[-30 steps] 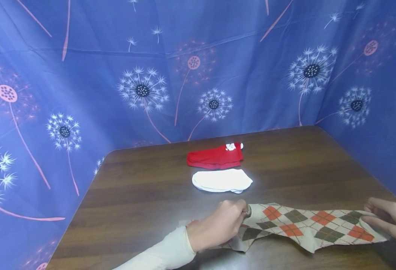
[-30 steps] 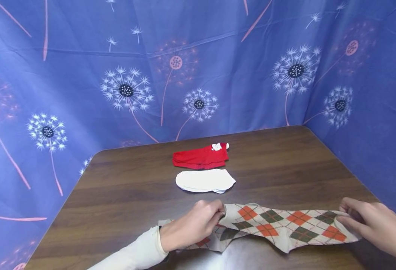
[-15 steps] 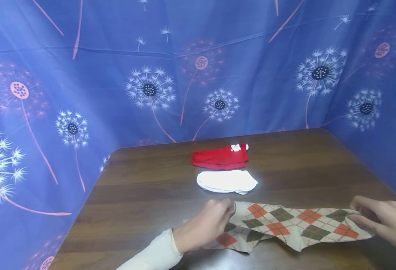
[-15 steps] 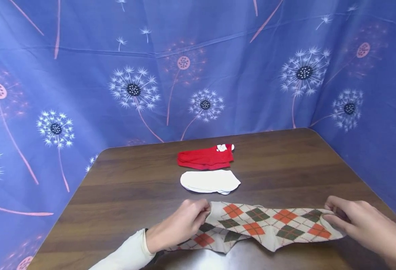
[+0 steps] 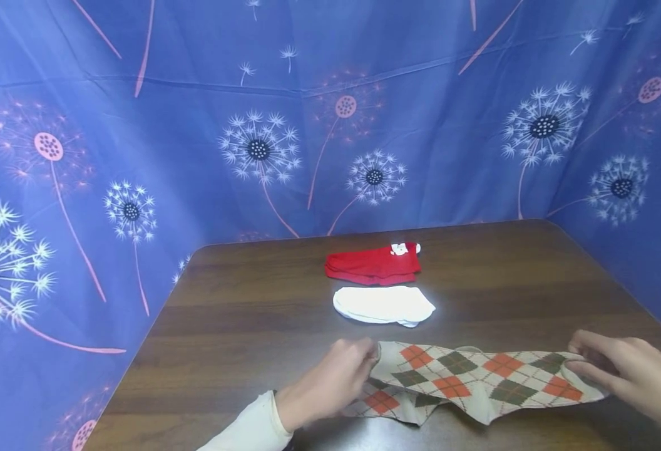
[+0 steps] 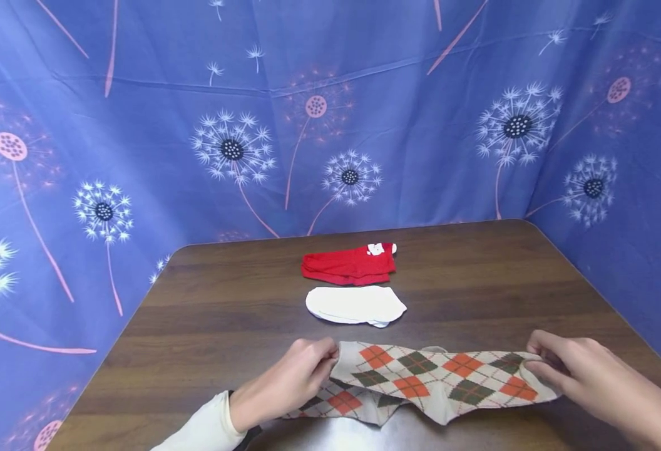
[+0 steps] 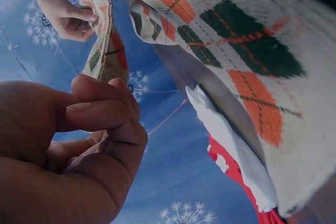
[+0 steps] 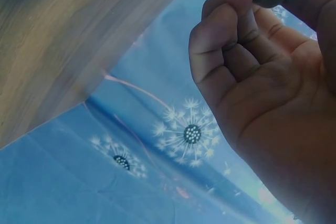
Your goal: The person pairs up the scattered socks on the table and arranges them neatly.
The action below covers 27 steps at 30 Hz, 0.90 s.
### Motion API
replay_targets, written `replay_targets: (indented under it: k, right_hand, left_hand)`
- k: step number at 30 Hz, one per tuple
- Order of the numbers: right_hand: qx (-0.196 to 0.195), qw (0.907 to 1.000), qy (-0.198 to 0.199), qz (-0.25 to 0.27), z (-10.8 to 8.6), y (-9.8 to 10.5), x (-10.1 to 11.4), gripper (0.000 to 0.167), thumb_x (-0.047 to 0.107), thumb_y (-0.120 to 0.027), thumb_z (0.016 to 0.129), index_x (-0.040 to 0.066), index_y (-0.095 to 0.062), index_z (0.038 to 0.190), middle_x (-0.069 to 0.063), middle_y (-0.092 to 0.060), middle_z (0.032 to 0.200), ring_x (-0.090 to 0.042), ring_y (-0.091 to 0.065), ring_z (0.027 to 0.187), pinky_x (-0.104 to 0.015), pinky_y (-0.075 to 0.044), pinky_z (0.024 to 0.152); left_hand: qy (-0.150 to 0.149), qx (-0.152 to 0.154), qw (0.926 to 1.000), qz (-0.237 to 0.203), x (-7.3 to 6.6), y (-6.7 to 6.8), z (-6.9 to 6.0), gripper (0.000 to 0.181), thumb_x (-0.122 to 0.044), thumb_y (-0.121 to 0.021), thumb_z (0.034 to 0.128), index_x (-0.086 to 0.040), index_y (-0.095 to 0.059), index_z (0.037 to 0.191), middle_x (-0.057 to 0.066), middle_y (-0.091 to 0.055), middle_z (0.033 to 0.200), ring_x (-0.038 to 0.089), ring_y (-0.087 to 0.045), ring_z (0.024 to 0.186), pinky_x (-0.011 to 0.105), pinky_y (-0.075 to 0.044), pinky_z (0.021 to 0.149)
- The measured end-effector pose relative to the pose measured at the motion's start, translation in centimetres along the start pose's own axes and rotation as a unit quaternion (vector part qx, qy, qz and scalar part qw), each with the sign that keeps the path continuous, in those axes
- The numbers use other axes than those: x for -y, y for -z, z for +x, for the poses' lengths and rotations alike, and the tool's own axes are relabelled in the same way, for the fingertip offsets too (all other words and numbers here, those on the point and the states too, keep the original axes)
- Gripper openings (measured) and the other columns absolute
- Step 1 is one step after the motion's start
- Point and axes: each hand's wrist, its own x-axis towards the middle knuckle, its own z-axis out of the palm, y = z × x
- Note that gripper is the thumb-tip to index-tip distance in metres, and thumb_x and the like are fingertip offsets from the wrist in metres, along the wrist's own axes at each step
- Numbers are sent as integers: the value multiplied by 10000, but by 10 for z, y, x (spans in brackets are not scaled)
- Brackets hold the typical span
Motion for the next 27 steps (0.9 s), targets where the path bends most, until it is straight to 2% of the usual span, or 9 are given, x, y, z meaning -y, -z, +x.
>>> replay_targets:
  k: [5, 9, 12, 17, 21, 27]
  right_hand:
    - [28, 9999, 101, 52, 8, -1, 5, 397, 57, -823, 761, 300, -530, 873, 288, -341, 631, 96, -316, 524, -151, -271, 465]
    - [192, 9995, 187, 187, 13, -3, 8, 384, 50, -805, 788, 301, -534, 895, 287, -343, 650, 97, -326, 543, -136, -258, 496]
    - [324, 9988, 269, 245, 17, -5, 9, 355, 62, -793, 810, 286, -534, 905, 282, -331, 660, 101, -311, 552, -145, -261, 498]
    - [272, 9978, 489, 347, 24, -10, 11, 318, 75, -794, 813, 256, -548, 901, 285, -325, 665, 107, -302, 557, -128, -249, 510]
    - [378, 9974, 434, 432, 29, -12, 16, 262, 106, -762, 861, 247, -543, 883, 284, -320, 656, 105, -299, 545, -155, -270, 488]
    - [385, 9968, 523, 457, 39, -19, 21, 282, 102, -772, 847, 248, -531, 860, 273, -303, 665, 101, -291, 553, -172, -287, 474]
  left_hand:
    - [14, -154, 9999, 5, 4, 3, -8, 199, -20, -565, 984, -110, -541, 809, -119, -396, 640, -39, -347, 559, 89, -335, 472]
    - [7, -261, 9997, -44, 7, 5, -13, 236, -20, -557, 990, -122, -504, 784, -117, -332, 638, -34, -318, 556, 93, -297, 464]
    - [44, -324, 9995, 1, 9, 6, -16, 229, -26, -560, 990, -124, -509, 789, -122, -346, 638, -39, -322, 552, 89, -294, 461]
    - [207, -327, 9992, 37, 11, 6, -24, 228, -24, -550, 991, -130, -519, 791, -134, -376, 616, -68, -311, 521, 88, -299, 439]
    - [349, -291, 9990, 57, 13, 6, -30, 226, -14, -547, 985, -127, -524, 791, -137, -356, 615, -69, -292, 517, 91, -287, 432]
    - [482, -398, 9980, 25, 18, 9, -38, 253, 14, -546, 973, -125, -499, 768, -132, -342, 617, -55, -291, 514, 94, -269, 422]
